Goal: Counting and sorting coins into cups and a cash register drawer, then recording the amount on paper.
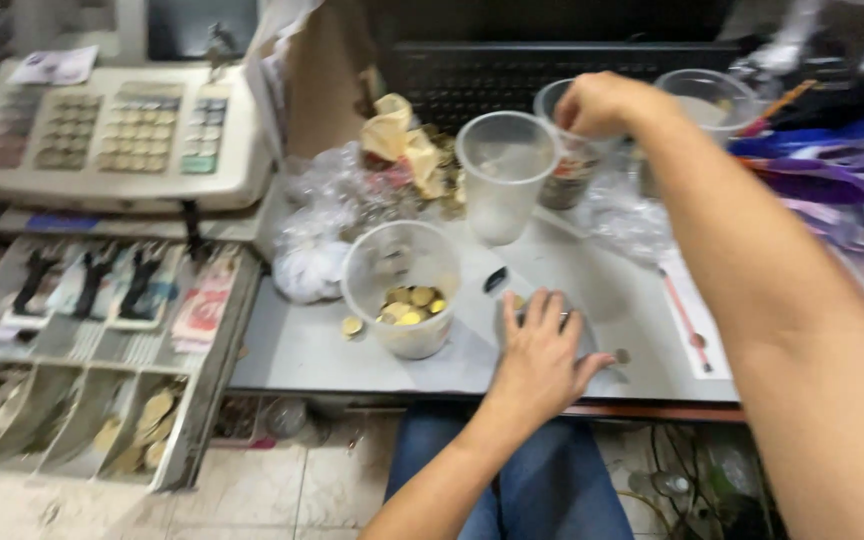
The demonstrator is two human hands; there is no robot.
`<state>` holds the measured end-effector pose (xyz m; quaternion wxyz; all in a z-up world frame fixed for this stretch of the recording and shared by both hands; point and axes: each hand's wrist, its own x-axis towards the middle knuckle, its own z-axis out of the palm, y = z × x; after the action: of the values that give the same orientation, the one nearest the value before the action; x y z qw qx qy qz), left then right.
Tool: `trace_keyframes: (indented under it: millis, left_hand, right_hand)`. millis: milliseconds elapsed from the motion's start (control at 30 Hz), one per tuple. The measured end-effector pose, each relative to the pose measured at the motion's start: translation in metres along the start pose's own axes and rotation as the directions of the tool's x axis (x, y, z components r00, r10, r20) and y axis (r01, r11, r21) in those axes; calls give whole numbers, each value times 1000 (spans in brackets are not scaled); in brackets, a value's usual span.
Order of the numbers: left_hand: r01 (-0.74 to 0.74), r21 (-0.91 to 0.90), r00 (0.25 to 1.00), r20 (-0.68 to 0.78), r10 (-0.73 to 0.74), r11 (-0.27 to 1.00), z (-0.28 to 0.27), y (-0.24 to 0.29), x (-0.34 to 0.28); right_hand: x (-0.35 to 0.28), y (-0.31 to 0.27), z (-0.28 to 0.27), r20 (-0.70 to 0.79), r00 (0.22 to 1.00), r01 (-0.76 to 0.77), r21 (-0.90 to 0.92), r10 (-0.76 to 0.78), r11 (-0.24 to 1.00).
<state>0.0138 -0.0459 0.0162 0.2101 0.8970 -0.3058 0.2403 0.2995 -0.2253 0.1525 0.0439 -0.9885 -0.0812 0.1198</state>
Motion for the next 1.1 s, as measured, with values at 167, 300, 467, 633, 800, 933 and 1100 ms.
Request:
trace_keyframes:
  millis: [167,300,467,633,800,933,1100]
  left_hand:
    - [10,-6,998,-68,-10,1000,-9,-1,-2]
    - [-15,15,991,-133,17,1000,-4,-1,-3]
    - [-49,9,850,-525,46,999,-53,-20,-44]
    - [310,-252,813,-430,-393,917,-129,-69,-39]
    - [236,-342,815,-440,-377,909,-145,-54,-23]
    - [167,-620,800,-370,-473,767,-156,-23,7]
    - [72,-920,856,-141,-497,386,-135,25,76]
  right_hand:
    - [-43,-48,-30,106,977,-165,-164,184,973]
    - [-52,-52,-38,148,974,-157,-117,174,981]
    - [-36,-6,-10,-269,949,117,-191,-167,975]
    - [-144,-38,45,-753,525,604,2,-396,797]
    - [-236,-96,125,-627,662,710,349,-410,612]
    - [-270,-99,151,-504,828,560,717,-246,415]
    - [-247,-66,183,-796,487,795,574,359,196]
